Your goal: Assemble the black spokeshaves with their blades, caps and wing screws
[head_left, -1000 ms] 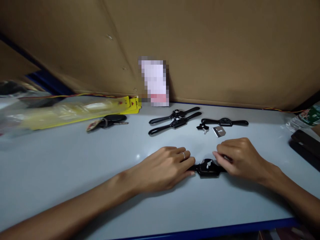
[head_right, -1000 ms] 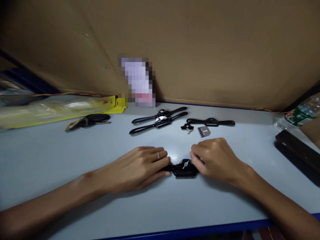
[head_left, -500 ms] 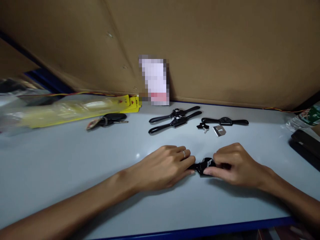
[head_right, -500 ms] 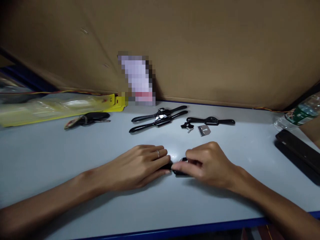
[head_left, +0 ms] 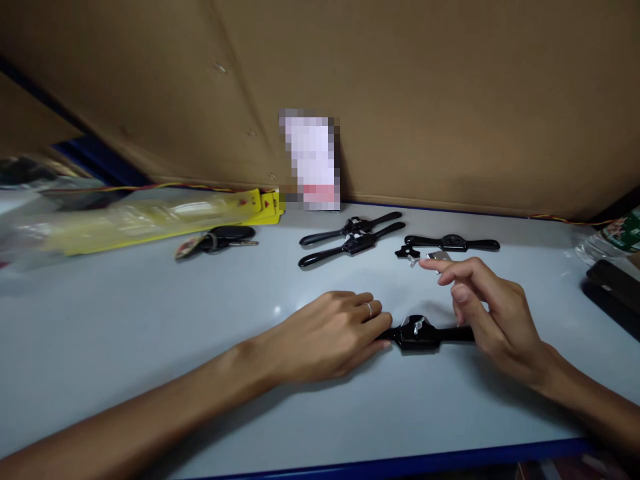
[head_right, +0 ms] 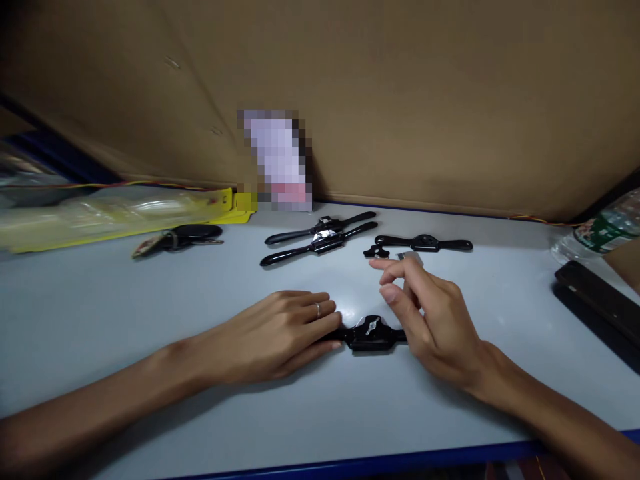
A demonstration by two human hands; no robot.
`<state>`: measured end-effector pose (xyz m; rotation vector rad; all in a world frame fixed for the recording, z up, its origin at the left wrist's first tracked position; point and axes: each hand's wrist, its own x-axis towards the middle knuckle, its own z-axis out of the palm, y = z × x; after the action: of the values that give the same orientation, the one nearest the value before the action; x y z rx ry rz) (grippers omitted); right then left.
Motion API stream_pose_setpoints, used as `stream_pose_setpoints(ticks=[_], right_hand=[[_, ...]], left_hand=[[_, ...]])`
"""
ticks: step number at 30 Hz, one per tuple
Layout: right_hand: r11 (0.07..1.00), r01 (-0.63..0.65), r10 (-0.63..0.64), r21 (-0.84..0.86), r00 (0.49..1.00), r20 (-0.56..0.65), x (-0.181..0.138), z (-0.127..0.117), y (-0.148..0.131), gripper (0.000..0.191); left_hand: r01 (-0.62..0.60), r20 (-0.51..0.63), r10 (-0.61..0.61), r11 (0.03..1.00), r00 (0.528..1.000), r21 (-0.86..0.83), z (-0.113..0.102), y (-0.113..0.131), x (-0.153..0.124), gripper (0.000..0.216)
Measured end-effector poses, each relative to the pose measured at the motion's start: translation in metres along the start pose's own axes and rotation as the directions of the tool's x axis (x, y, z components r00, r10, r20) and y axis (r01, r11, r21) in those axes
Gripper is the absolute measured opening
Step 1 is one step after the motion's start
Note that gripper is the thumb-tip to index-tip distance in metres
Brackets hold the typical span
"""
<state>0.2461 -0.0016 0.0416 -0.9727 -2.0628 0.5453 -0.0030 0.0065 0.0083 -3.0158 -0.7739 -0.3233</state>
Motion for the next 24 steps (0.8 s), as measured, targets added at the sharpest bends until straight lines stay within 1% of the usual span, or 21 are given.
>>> stream_pose_setpoints(ticks=[2, 4, 5, 7, 9, 12, 14, 16, 17, 20, 21, 22, 24], right_hand=[[1.0, 0.0, 0.002, -0.023, 0.997, 0.074, -0.001, 0.001, -0.003, 0.013], [0.998, -0.021, 0.029, -0.062, 0.991, 0.128, -0.001, 0.002, -0.004, 0.018], [0.997, -0.03, 0.04, -0.077, 0.991, 0.125, 0.0, 0.002, -0.005, 0.024], [0.996, -0.031, 0.037, -0.085, 0.997, 0.067, 0.002, 0.002, -0.005, 0.032], [0.996, -0.018, 0.021, -0.082, 0.999, 0.036, 0.004, 0.002, -0.004, 0.035], [0.995, -0.005, 0.011, -0.098, 0.998, 0.057, 0.005, 0.002, -0.001, 0.037], [0.99, -0.007, 0.022, -0.137, 0.994, 0.104, 0.005, 0.003, 0.002, 0.038], [0.983, -0.004, 0.032, -0.183, 0.988, 0.15, 0.004, 0.004, 0.004, 0.039], [0.98, 0.0, 0.031, -0.199, 0.988, 0.154, 0.004, 0.004, 0.005, 0.037], [0.973, 0.028, 0.0, -0.228, 0.993, 0.12, 0.004, 0.003, 0.007, 0.029], [0.968, 0.043, -0.01, -0.246, 0.991, 0.133, 0.004, 0.002, 0.007, 0.027], [0.961, 0.059, -0.011, -0.27, 0.985, 0.174, 0.004, 0.0, 0.008, 0.026], [0.939, 0.096, 0.016, -0.329, 0.946, 0.323, 0.005, -0.005, 0.008, 0.026]], left_hand=[[0.0, -0.008, 0.0, 1.0, 1.0, -0.006, 0.0, 0.0, 0.0, 0.028], [-0.002, -0.018, 0.002, 1.0, 1.0, -0.006, 0.001, 0.0, 0.0, 0.028], [-0.002, -0.019, 0.002, 1.0, 1.0, -0.004, 0.001, 0.0, -0.001, 0.028], [-0.005, -0.017, 0.005, 1.0, 1.0, 0.0, 0.002, 0.0, -0.001, 0.027], [-0.007, -0.01, 0.007, 1.0, 1.0, -0.002, 0.002, 0.0, -0.001, 0.026], [-0.009, -0.01, 0.008, 1.0, 1.0, -0.004, 0.002, 0.0, -0.002, 0.024], [-0.009, -0.014, 0.009, 1.0, 1.0, -0.001, 0.002, -0.001, -0.001, 0.024], [-0.011, -0.017, 0.011, 1.0, 1.0, 0.003, 0.002, -0.001, -0.001, 0.023], [-0.011, -0.016, 0.011, 1.0, 1.0, 0.004, 0.002, -0.001, -0.001, 0.023], [-0.008, -0.013, 0.008, 1.0, 1.0, 0.003, 0.002, 0.0, -0.002, 0.023], [-0.005, -0.013, 0.005, 1.0, 1.0, 0.002, 0.002, 0.001, -0.002, 0.022], [-0.003, -0.013, 0.003, 1.0, 1.0, 0.001, 0.001, 0.001, -0.002, 0.022], [0.006, -0.012, -0.006, 1.0, 1.0, -0.001, 0.0, 0.002, -0.002, 0.02]])
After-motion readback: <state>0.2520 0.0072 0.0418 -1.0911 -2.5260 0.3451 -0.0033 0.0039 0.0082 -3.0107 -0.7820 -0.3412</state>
